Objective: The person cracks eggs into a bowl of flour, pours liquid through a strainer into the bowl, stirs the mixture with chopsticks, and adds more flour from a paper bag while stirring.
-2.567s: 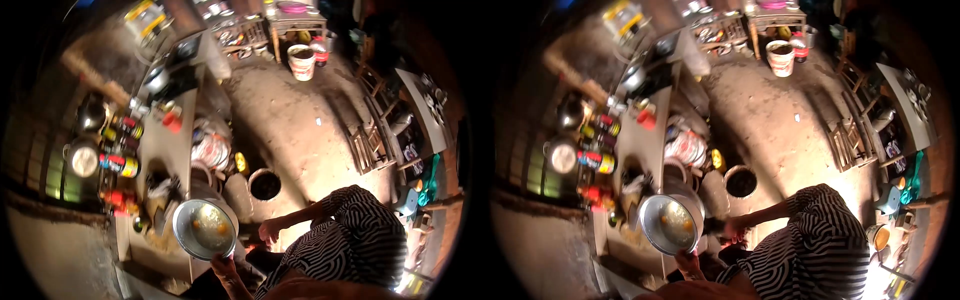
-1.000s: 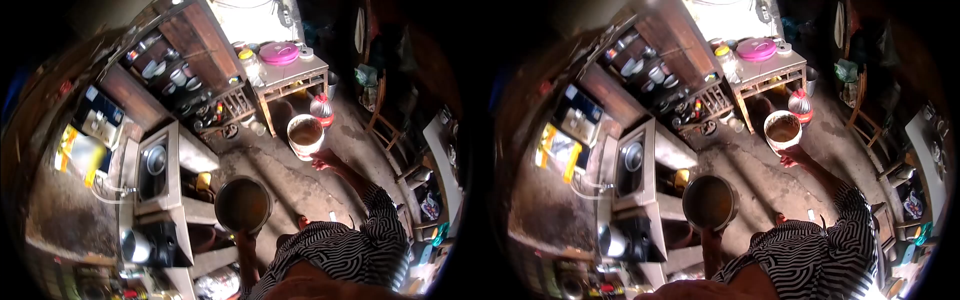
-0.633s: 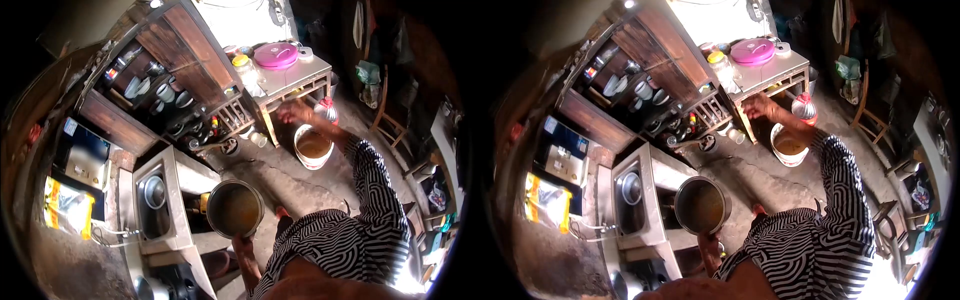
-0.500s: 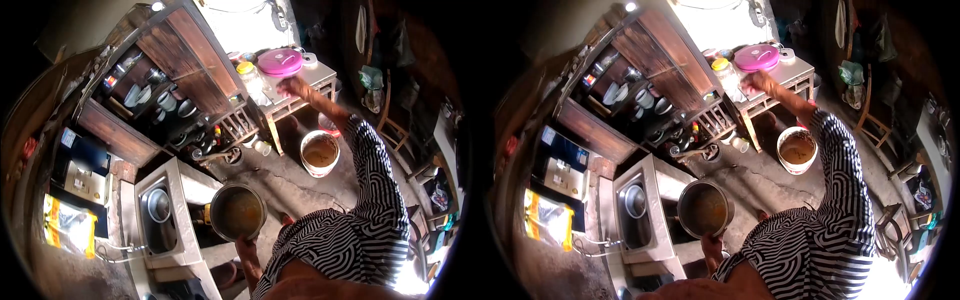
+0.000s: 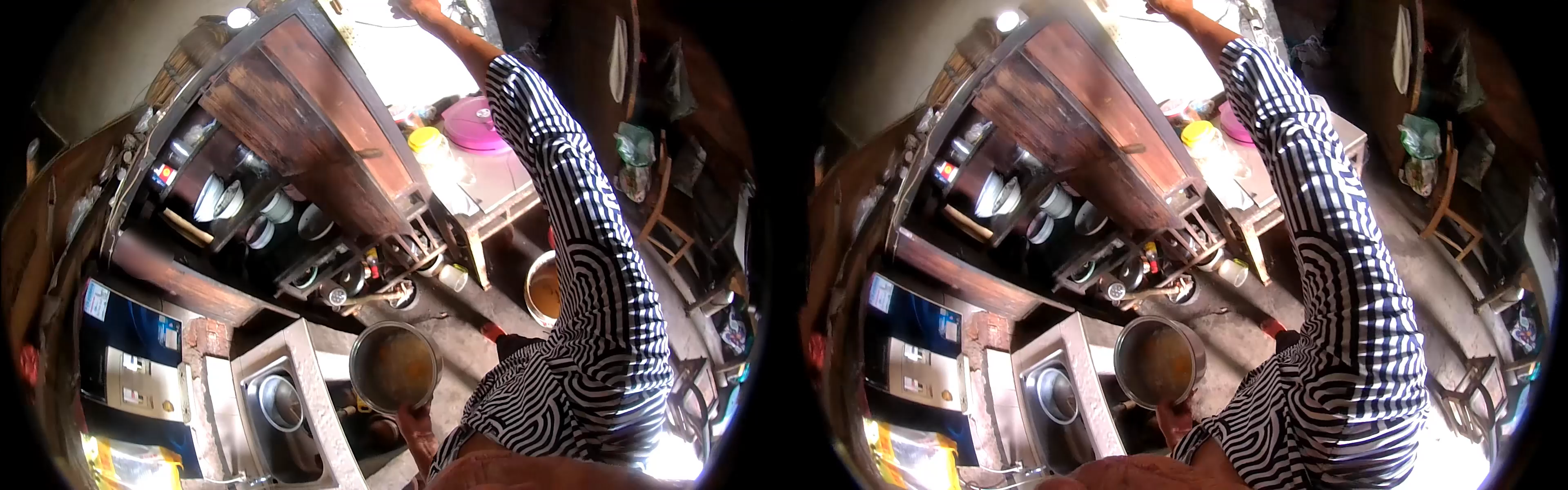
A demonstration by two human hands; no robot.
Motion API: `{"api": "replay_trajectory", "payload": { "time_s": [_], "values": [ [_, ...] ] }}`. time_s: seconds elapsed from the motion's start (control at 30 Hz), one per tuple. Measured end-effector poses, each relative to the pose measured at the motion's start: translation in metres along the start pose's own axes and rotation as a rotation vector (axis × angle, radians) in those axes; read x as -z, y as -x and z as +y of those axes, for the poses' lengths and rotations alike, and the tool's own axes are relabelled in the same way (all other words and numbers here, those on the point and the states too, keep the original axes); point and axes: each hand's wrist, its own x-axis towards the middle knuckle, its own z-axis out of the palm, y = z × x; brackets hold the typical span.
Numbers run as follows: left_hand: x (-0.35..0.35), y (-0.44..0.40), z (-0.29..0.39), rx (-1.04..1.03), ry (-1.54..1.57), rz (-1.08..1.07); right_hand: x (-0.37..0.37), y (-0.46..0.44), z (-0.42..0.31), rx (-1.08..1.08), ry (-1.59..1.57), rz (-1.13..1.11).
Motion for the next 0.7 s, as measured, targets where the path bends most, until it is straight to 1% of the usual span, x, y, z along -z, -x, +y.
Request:
{"api": "replay_trajectory", "payload": {
  "time_s": [0.03,0.07,0.1,0.13,0.17,0.2,0.23,0.27,0.3,0.33,0.4,0.47,0.5,0.57,0.6,0.63,0.67,0.7],
  "values": [
    [-0.021,-0.025,0.001,-0.030,0.051,0.096,-0.016,-0.026,0.012,0.008,0.018,0.006],
    [-0.002,-0.055,-0.001,-0.003,0.081,0.024,-0.026,-0.049,0.019,0.005,0.035,0.003],
    [0.016,-0.058,0.000,-0.005,0.085,0.017,-0.027,-0.063,0.017,0.012,0.060,0.004],
    [0.023,-0.094,0.003,0.055,0.080,-0.012,-0.044,-0.086,0.032,0.006,0.069,0.004],
    [0.022,-0.111,0.005,0.121,0.084,-0.039,-0.053,-0.105,0.037,0.003,0.087,-0.002],
    [0.017,-0.100,0.004,0.119,0.088,-0.045,-0.054,-0.117,0.035,0.006,0.101,-0.003],
    [-0.001,-0.116,-0.004,-0.216,-0.437,0.023,-0.069,-0.141,0.044,0.008,0.115,-0.008],
    [-0.017,-0.124,-0.005,-0.385,-0.696,0.043,-0.079,-0.158,0.046,0.009,0.122,-0.013],
    [-0.035,-0.131,-0.005,-0.557,-0.954,0.112,-0.089,-0.182,0.055,0.007,0.134,-0.021],
    [-0.052,-0.121,-0.001,-0.549,-0.876,0.111,-0.088,-0.188,0.049,0.004,0.147,-0.022],
    [-0.064,-0.145,-0.002,-0.536,-0.799,0.127,-0.109,-0.216,0.064,0.001,0.156,-0.030],
    [-0.053,-0.160,-0.002,-0.294,-0.255,0.132,-0.114,-0.225,0.061,-0.002,0.165,-0.033],
    [-0.050,-0.171,-0.002,-0.297,-0.250,0.145,-0.123,-0.234,0.064,-0.003,0.170,-0.037],
    [-0.042,-0.175,0.001,-0.187,-0.095,0.121,-0.124,-0.234,0.058,0.000,0.174,-0.033],
    [-0.060,-0.168,0.002,-0.182,-0.089,0.137,-0.132,-0.237,0.061,0.001,0.175,-0.036],
    [-0.097,-0.156,0.013,-0.225,-0.017,0.171,-0.130,-0.238,0.061,0.006,0.175,-0.029],
    [-0.116,-0.149,0.017,-0.260,0.057,0.213,-0.131,-0.238,0.063,0.011,0.174,-0.028],
    [-0.114,-0.149,0.013,-0.243,0.064,0.226,-0.135,-0.238,0.065,0.016,0.176,-0.028]
  ]
}}
